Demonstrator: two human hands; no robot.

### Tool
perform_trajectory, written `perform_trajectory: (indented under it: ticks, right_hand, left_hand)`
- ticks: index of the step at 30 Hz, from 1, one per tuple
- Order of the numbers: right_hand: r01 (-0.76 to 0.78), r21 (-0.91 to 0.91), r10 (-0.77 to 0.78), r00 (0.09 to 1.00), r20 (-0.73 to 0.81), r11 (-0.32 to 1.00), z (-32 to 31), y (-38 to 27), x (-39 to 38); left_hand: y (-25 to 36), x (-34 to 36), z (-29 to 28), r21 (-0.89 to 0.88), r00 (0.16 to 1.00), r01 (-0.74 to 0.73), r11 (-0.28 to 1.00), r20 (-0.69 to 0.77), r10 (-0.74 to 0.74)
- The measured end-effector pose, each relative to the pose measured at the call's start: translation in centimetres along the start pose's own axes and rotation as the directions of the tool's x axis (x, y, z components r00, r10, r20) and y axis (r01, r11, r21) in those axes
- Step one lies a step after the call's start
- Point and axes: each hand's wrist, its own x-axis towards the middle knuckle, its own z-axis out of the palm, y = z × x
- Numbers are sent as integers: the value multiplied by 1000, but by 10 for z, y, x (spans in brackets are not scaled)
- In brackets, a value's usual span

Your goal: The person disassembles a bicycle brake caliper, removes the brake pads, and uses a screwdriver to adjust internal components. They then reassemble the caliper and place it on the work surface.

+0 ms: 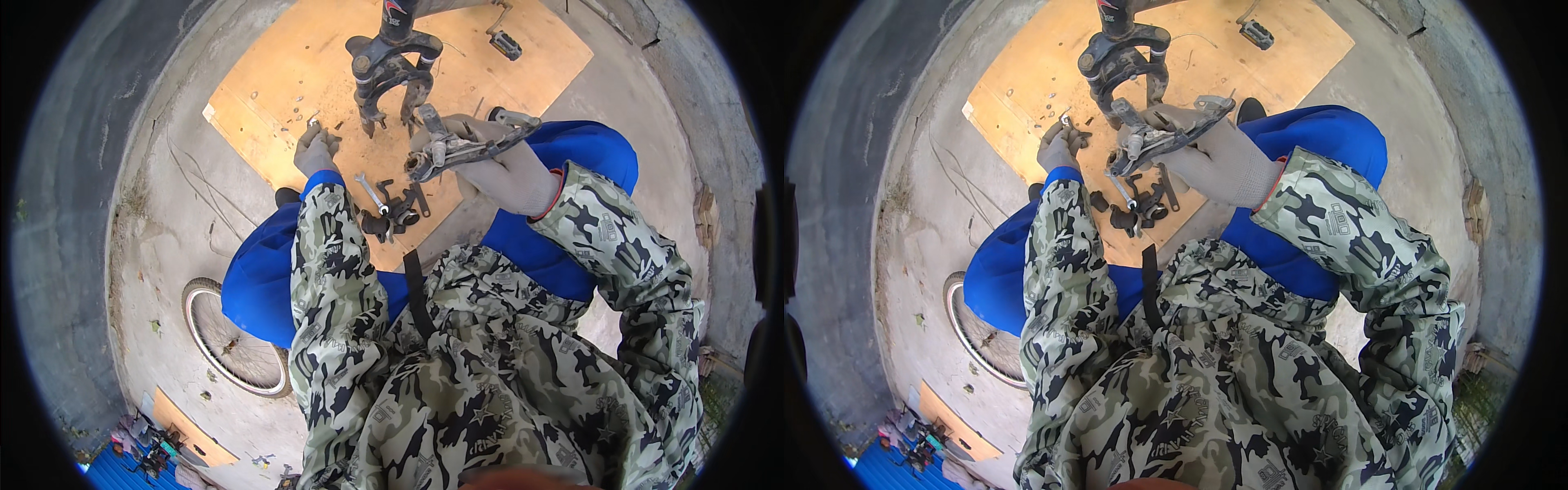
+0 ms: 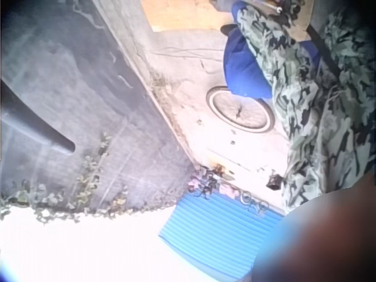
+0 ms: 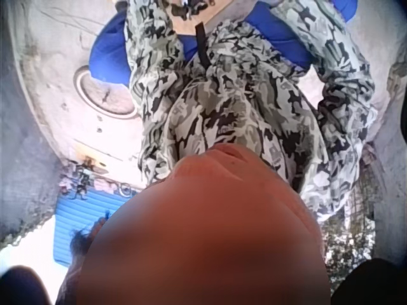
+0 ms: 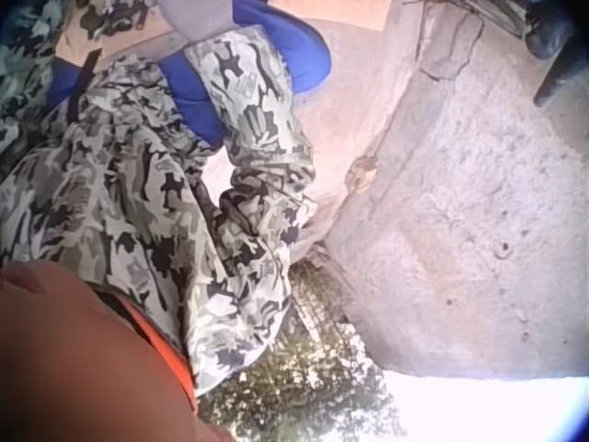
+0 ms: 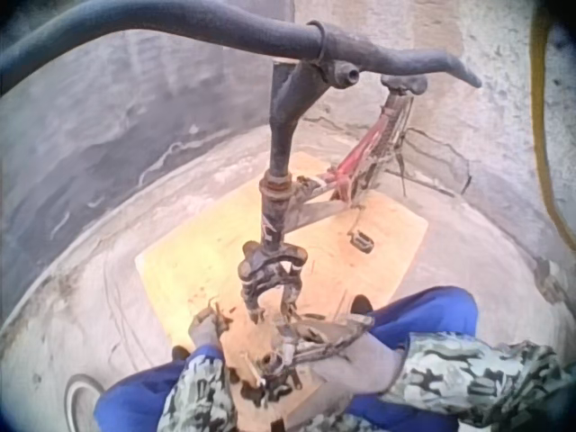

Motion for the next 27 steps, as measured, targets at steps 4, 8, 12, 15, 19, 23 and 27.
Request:
perform_trajectory:
  ticks: [4, 8, 12, 15, 19, 23, 27]
  right_hand:
    - [88, 149, -92, 996, 16, 985, 3, -4, 6]
    - [450, -119, -460, 884, -76, 885, -4, 10, 28]
    - [36, 118, -35, 999, -14, 992, -32, 17, 12]
    - [47, 310, -73, 995, 74, 950, -45, 17, 1]
    - [73, 280, -91, 994, 52, 957, -38, 18, 1]
    - [208, 237, -226, 973, 49, 949, -16, 22, 4]
    - [311, 217, -323, 946, 20, 925, -7, 28, 9]
  left_hand:
    - [1, 4, 3, 21, 999, 24, 999, 21, -24]
    - [-8, 7, 13, -33, 998, 32, 999, 58, -30]
    - [-25, 9, 23, -58, 998, 57, 997, 33, -55]
    - [-32, 10, 23, -71, 997, 72, 995, 22, -70]
    - [-35, 14, 18, -99, 997, 63, 993, 41, -59]
    - [-32, 17, 7, -86, 999, 42, 995, 31, -40]
    - [-32, 21, 3, -117, 997, 31, 993, 73, -23]
